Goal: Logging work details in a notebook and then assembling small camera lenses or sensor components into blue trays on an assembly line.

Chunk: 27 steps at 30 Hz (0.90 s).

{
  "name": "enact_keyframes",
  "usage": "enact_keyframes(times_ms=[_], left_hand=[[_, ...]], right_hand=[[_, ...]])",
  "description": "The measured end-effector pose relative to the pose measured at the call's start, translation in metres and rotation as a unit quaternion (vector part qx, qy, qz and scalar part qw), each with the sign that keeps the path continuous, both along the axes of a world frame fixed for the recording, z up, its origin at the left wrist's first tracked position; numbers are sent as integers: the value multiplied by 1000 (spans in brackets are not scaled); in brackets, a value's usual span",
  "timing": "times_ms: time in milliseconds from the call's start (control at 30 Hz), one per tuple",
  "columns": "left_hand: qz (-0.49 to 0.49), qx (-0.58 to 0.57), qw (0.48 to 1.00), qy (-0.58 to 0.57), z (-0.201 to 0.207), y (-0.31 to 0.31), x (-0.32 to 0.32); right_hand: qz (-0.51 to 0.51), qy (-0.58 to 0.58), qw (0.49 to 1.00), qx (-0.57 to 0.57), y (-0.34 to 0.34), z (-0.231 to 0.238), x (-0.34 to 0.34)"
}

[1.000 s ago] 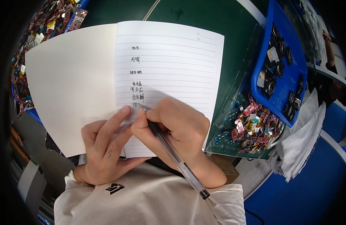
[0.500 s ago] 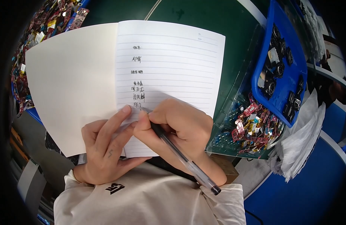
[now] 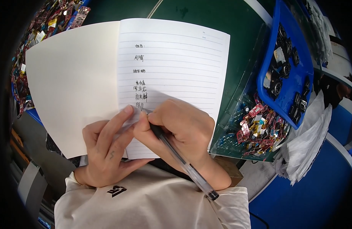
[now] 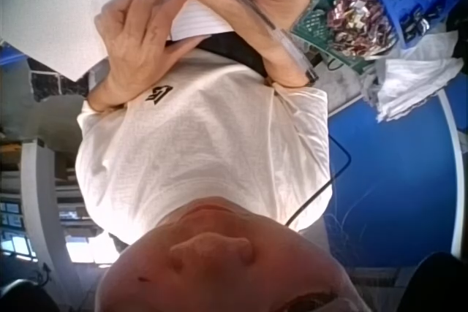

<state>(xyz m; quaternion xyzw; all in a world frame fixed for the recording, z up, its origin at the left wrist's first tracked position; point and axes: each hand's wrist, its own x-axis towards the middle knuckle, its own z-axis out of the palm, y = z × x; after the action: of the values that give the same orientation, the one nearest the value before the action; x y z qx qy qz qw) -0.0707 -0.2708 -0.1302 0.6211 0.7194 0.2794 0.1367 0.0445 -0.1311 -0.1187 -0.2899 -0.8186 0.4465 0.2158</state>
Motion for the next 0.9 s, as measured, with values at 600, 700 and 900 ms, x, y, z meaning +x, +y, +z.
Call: enact_keyframes(times_ms=[600,700,900], left_hand=[[45,36,998,29,-10,-1,4],[43,31,998,23,-9,-1,3],[-1,-9,1000,-4,0,0,0]], right_hand=[[-6,7,1000,15,0,0,-1],[-31,9,999,-41,0,3,1],[-50,1,999,-14,2,2,5]])
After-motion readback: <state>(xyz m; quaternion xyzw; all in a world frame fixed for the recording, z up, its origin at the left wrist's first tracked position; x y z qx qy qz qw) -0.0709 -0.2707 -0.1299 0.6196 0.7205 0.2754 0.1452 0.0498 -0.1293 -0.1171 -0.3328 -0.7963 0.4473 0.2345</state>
